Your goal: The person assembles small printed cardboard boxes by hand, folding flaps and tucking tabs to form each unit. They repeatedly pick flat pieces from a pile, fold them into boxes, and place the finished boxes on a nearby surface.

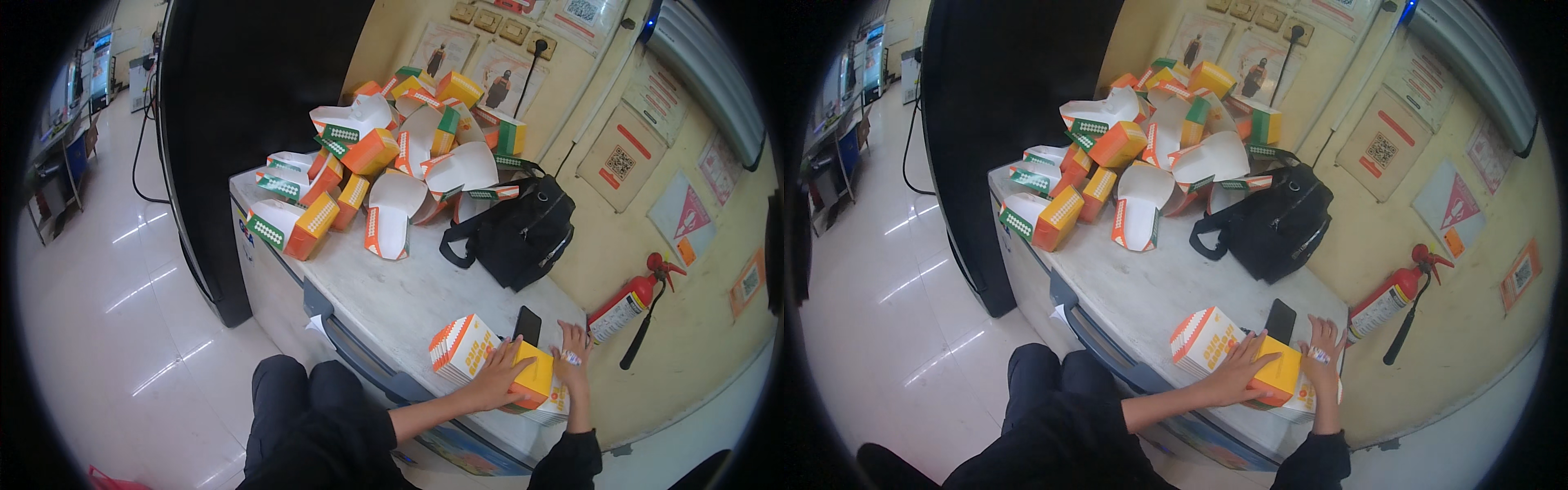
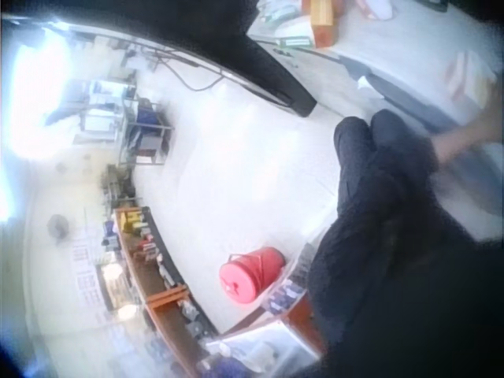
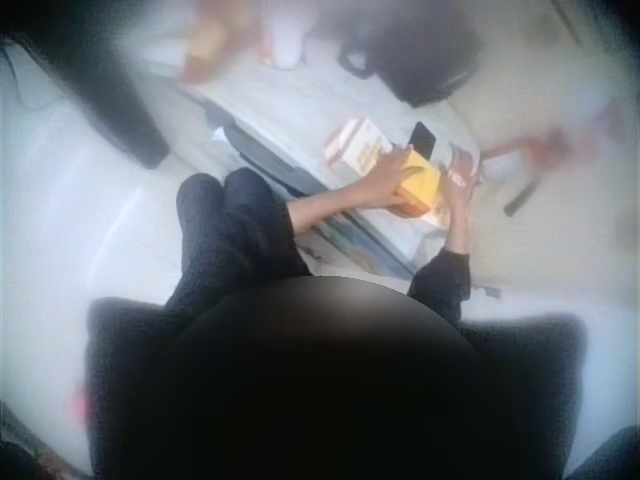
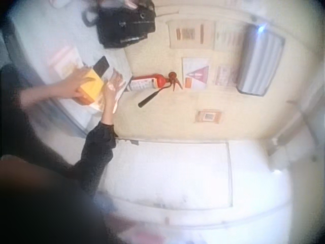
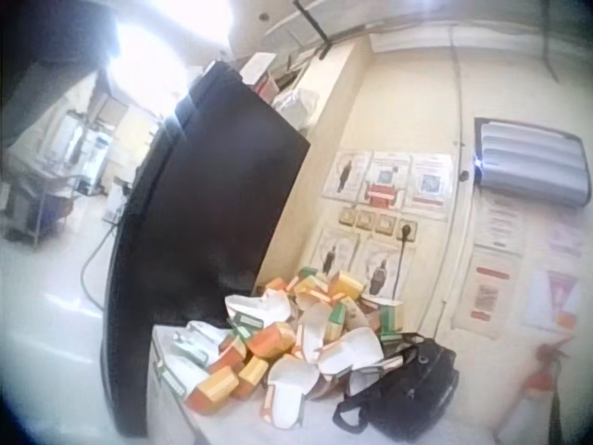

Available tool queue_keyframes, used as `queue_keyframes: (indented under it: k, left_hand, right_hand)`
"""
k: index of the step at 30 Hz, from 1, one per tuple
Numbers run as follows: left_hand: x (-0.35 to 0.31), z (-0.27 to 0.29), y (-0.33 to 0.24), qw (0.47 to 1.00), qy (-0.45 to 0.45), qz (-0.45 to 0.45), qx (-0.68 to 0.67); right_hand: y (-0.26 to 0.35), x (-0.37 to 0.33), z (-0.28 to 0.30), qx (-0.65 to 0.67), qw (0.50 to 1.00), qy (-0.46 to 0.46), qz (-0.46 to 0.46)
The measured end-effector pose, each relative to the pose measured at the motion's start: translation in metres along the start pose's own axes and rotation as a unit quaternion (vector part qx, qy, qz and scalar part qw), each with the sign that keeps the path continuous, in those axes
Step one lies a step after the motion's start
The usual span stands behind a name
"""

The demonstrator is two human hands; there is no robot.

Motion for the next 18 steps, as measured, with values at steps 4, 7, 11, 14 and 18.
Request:
queue_keyframes:
  k: [4, 7, 11, 14, 18]
  left_hand:
    - [0.001, 0.000, 0.000, 0.999, 0.025, 0.007, 0.024]
    - [-0.002, 0.008, -0.007, 0.998, 0.036, 0.019, 0.039]
    - [-0.028, 0.049, -0.022, 0.999, 0.025, -0.021, 0.034]
    - [-0.075, 0.122, 0.001, 0.997, -0.015, -0.004, -0.072]
    - [-0.113, 0.230, 0.083, 0.882, -0.439, 0.161, 0.054]
  right_hand:
    - [0.027, 0.058, 0.020, 0.059, 0.998, 0.020, 0.025]
    - [0.055, 0.089, -0.002, 0.157, 0.986, 0.014, 0.059]
    - [0.079, 0.104, -0.052, 0.263, 0.955, 0.099, 0.095]
    - [0.070, 0.105, -0.064, 0.337, 0.941, 0.019, 0.029]
    - [0.066, 0.104, -0.064, 0.343, 0.939, 0.012, 0.016]
Point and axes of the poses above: each hand's wrist, its own x-axis towards the middle knuckle, its own z-axis out of the back of the hand, y = z × x, the point moved 1 cm from there along x, towards the middle knuckle, and after that the axes turned 12 degrees about z, right-handed, at the moved point
